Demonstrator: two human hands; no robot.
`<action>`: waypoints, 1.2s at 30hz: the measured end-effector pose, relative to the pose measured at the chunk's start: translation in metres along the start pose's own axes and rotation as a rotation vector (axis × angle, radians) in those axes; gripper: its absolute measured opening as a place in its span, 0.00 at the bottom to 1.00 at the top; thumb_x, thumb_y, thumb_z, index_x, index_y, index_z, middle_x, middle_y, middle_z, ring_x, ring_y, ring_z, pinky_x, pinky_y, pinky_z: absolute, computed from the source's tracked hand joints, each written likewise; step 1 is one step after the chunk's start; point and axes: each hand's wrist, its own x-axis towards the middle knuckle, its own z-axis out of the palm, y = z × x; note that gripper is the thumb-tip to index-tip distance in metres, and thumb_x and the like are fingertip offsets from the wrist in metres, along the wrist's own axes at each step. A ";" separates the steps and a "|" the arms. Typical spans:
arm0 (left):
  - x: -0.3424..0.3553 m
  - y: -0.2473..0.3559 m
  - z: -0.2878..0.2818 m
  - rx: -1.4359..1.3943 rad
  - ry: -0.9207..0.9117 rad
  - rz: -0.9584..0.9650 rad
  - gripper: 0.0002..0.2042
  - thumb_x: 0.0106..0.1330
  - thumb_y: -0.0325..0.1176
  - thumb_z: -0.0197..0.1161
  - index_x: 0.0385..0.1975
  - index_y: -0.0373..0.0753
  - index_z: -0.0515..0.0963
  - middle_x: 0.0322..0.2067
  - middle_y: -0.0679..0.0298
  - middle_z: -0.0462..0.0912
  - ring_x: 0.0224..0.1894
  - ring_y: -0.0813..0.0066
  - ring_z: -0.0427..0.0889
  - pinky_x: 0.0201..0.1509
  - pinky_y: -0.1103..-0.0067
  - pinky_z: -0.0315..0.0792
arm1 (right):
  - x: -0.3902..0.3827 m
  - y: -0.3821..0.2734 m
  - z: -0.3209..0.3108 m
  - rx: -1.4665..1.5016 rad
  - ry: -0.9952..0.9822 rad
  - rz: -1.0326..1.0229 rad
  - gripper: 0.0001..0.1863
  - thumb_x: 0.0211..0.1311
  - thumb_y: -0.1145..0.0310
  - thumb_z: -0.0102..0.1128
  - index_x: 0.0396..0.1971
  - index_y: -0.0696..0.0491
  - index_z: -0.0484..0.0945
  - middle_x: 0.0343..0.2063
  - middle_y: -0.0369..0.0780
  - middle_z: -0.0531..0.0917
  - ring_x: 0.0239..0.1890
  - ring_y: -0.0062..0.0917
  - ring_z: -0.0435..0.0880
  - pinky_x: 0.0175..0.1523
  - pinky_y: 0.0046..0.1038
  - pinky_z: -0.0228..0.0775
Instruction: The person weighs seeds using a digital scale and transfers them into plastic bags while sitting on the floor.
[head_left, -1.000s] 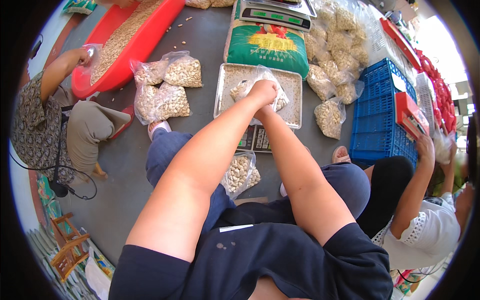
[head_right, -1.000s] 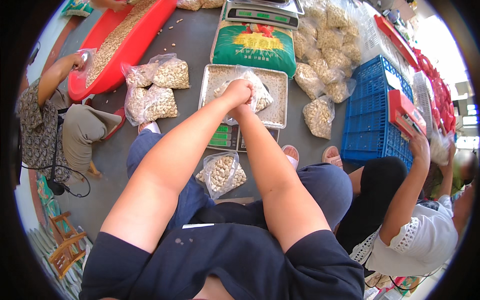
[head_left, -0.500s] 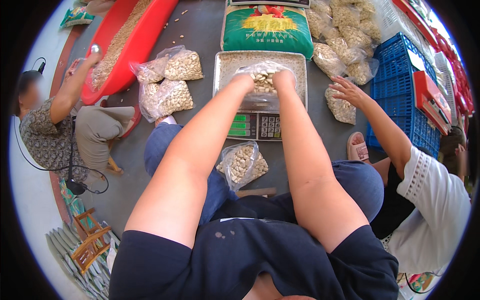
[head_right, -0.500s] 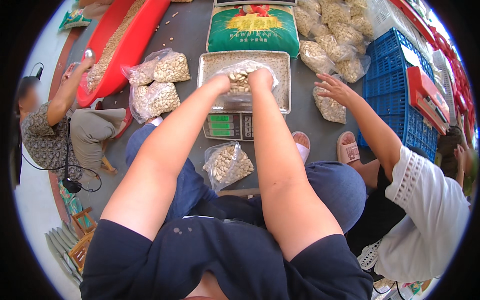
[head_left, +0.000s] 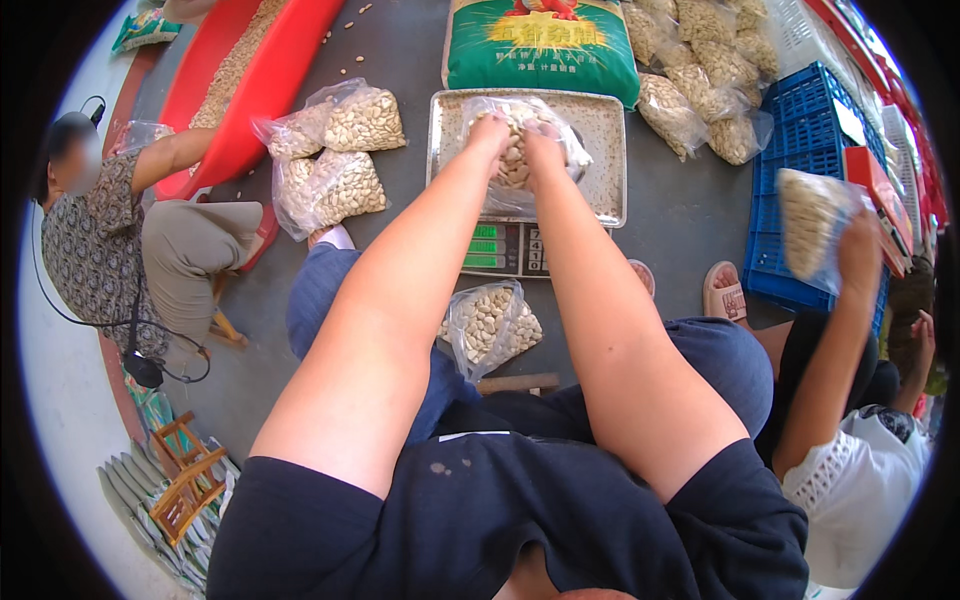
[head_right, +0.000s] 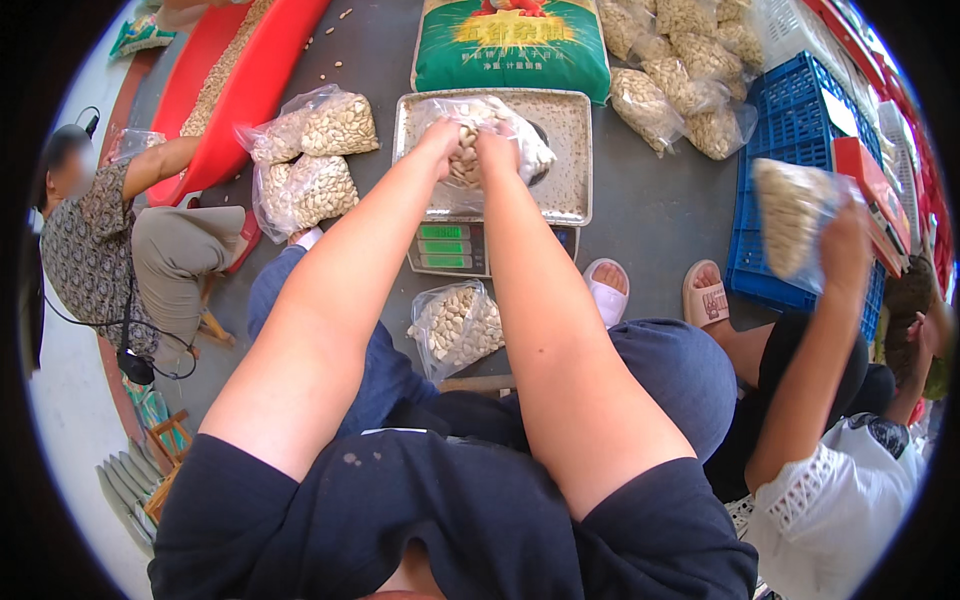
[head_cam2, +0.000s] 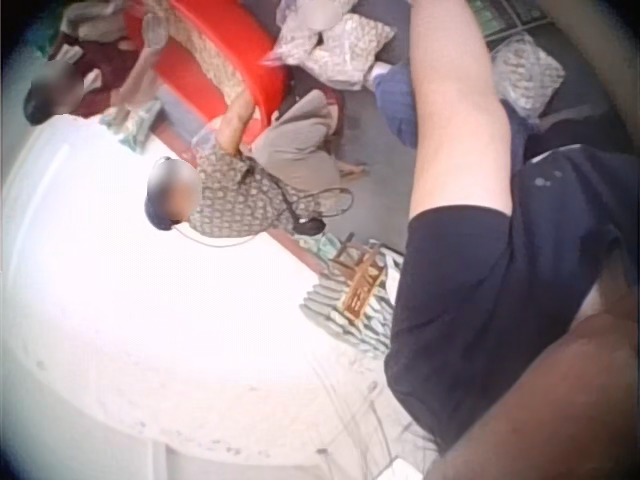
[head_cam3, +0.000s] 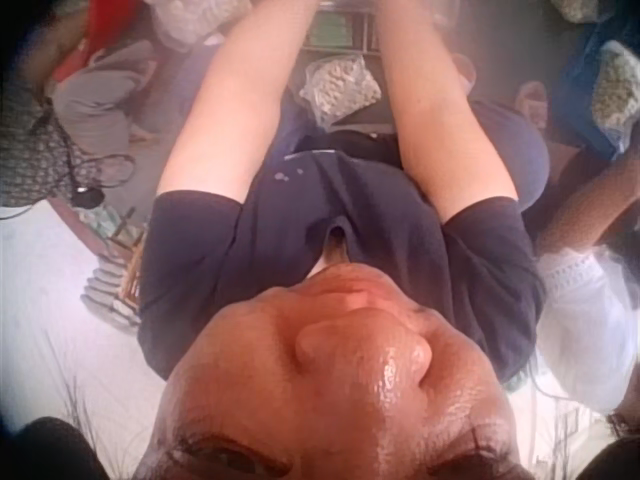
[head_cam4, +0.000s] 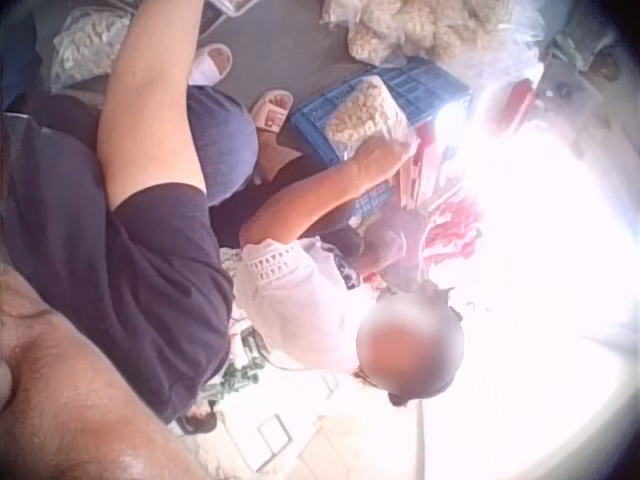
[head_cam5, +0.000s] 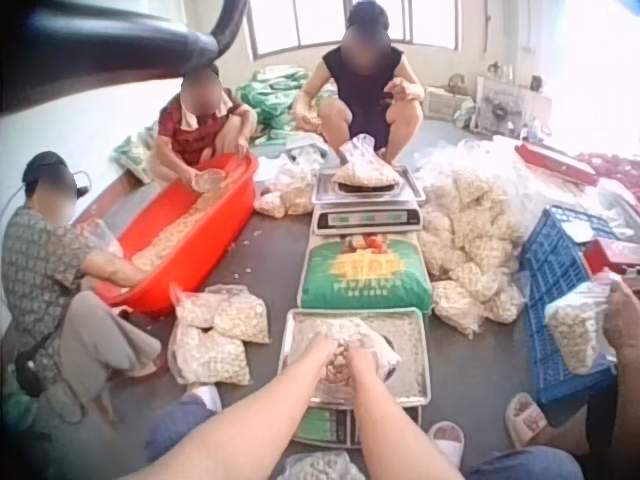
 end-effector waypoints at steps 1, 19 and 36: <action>-0.026 0.016 0.004 -0.163 -0.013 -0.005 0.17 0.63 0.42 0.39 0.45 0.39 0.66 0.44 0.54 0.69 0.43 0.63 0.72 0.42 0.73 0.66 | 0.004 0.005 0.002 0.149 -0.033 0.028 0.20 0.54 0.58 0.48 0.44 0.51 0.69 0.35 0.42 0.77 0.37 0.32 0.74 0.42 0.29 0.64; -0.060 0.002 0.009 -0.260 0.224 0.392 0.16 0.63 0.35 0.45 0.47 0.36 0.67 0.45 0.57 0.71 0.47 0.68 0.70 0.49 0.79 0.62 | -0.024 -0.024 0.029 0.526 -0.115 0.021 0.14 0.52 0.69 0.53 0.35 0.63 0.74 0.32 0.43 0.78 0.33 0.25 0.74 0.39 0.23 0.65; -0.204 0.048 -0.015 -0.553 -0.066 0.441 0.16 0.64 0.34 0.44 0.49 0.35 0.65 0.47 0.59 0.69 0.47 0.73 0.69 0.50 0.81 0.63 | -0.141 -0.079 0.013 0.700 -0.097 -0.067 0.14 0.56 0.68 0.50 0.38 0.62 0.73 0.33 0.40 0.77 0.33 0.22 0.74 0.38 0.20 0.66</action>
